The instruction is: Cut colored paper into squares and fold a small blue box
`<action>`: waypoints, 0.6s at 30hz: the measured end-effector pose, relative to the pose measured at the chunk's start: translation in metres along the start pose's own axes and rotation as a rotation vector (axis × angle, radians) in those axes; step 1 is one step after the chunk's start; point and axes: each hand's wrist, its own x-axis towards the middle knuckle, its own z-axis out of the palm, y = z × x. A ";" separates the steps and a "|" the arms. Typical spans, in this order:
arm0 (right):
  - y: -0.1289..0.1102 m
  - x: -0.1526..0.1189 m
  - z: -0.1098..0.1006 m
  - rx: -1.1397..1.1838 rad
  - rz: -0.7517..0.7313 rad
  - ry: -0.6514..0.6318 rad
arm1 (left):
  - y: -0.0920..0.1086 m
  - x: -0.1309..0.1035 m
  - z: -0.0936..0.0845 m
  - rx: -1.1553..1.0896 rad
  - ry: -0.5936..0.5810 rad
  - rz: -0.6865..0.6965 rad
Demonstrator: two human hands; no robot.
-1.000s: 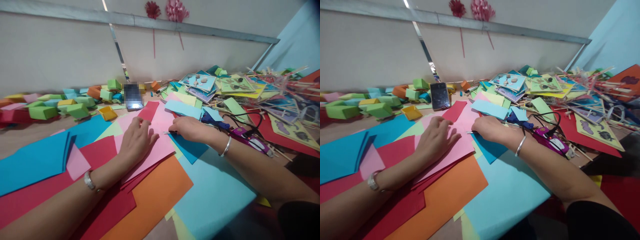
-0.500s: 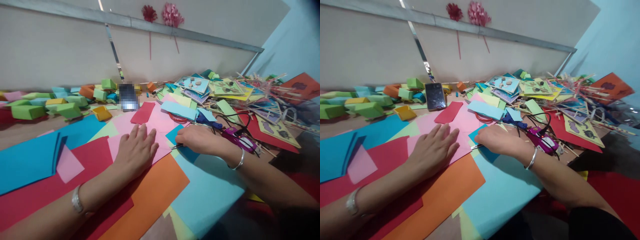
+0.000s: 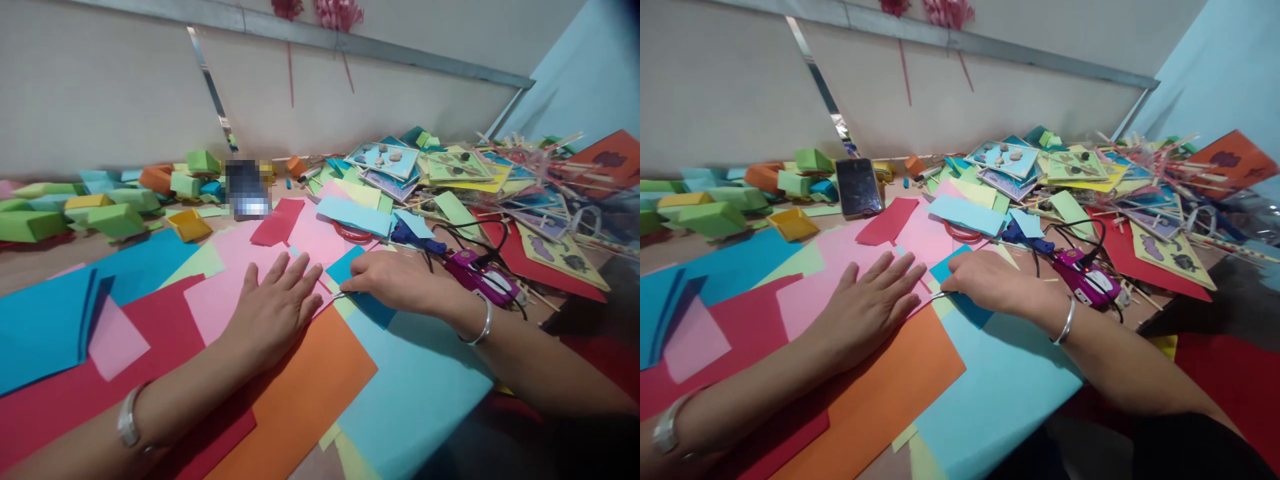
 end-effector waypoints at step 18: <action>-0.016 -0.006 -0.002 0.023 -0.106 -0.057 | 0.005 0.001 -0.004 -0.007 -0.062 -0.046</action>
